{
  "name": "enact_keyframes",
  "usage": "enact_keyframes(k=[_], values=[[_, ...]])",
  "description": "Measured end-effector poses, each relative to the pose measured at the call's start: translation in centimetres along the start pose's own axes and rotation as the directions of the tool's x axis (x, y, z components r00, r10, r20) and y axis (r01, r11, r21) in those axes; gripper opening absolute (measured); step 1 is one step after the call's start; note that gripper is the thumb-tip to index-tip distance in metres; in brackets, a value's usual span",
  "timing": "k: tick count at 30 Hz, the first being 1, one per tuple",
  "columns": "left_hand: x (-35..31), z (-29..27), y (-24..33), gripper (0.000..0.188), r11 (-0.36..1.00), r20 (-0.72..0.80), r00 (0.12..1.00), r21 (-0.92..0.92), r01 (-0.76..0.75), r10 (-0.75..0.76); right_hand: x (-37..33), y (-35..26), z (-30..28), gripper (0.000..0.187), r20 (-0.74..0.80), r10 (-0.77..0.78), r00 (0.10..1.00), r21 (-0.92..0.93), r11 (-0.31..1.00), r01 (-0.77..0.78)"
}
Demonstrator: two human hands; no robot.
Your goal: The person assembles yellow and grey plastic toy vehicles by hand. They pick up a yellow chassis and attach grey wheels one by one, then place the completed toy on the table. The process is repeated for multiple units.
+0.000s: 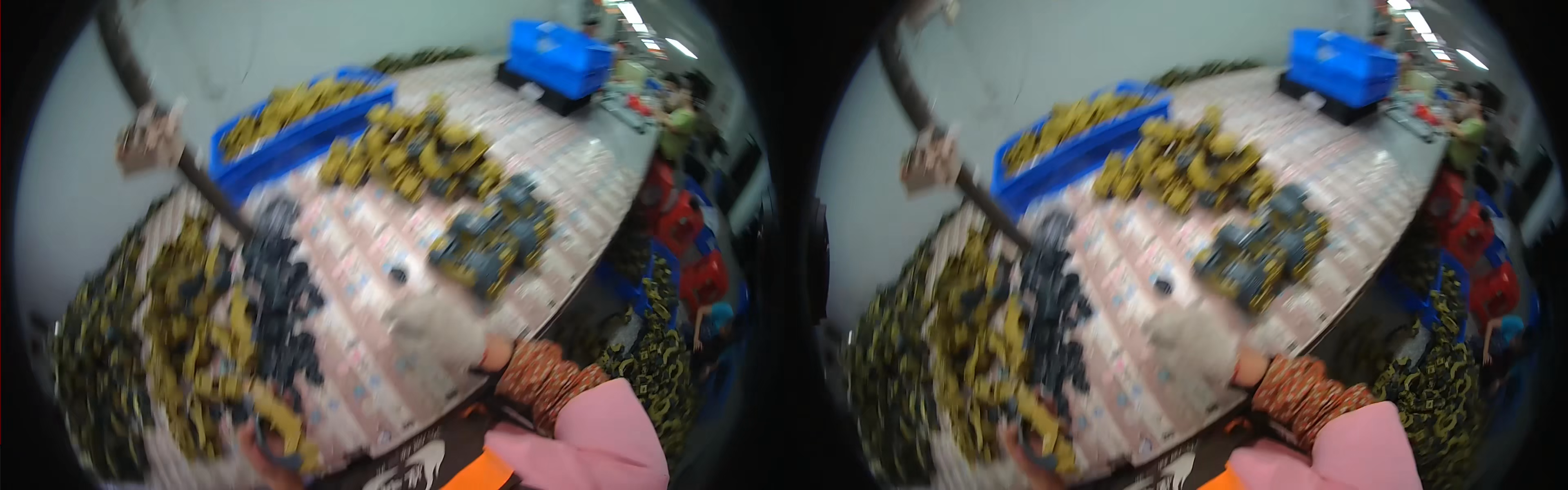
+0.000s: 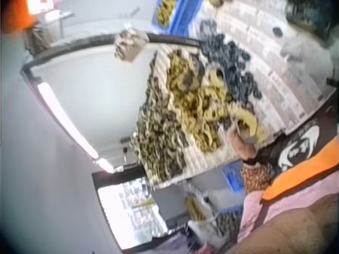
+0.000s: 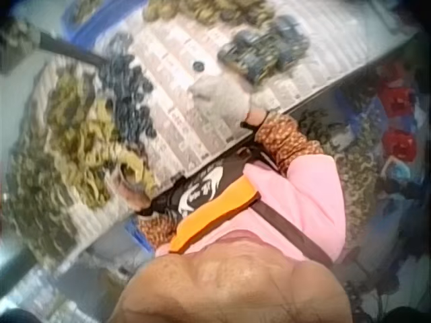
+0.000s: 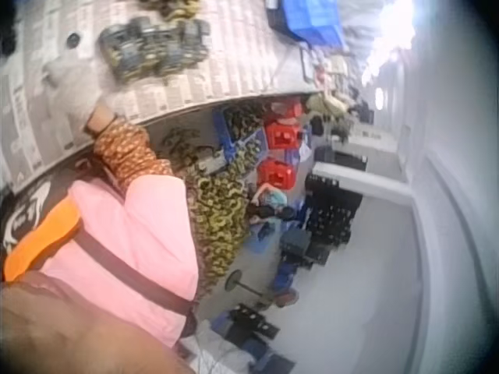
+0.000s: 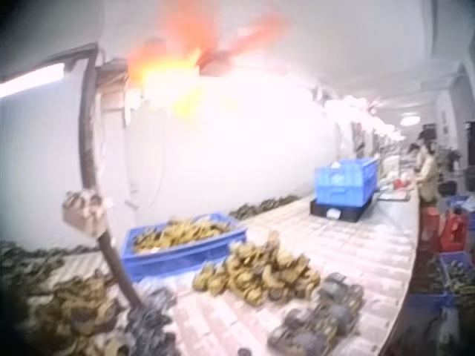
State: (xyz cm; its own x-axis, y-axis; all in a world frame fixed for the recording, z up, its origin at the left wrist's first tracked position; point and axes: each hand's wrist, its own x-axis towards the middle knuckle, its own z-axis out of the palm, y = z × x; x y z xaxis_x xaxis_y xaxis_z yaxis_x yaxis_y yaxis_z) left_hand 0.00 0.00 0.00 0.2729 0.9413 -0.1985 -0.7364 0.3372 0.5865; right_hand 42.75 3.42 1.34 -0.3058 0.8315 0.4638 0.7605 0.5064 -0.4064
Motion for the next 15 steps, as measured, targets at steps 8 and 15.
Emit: enact_keyframes(k=[8, 15], values=[[-3.5, 5.3, -4.9, 0.066, 0.999, -0.124, 0.991, 0.006, 0.053, -0.052, 2.4, 0.1, -0.6, 0.019, -0.035, 0.385, 0.922, 0.072, 0.921, -0.382], [-3.4, 5.1, -6.7, 0.064, 0.982, -0.102, 0.991, -0.175, 0.066, -0.085, 6.2, 4.1, 1.7, 0.025, -0.103, 0.319, 0.942, -0.326, 0.884, -0.335]])
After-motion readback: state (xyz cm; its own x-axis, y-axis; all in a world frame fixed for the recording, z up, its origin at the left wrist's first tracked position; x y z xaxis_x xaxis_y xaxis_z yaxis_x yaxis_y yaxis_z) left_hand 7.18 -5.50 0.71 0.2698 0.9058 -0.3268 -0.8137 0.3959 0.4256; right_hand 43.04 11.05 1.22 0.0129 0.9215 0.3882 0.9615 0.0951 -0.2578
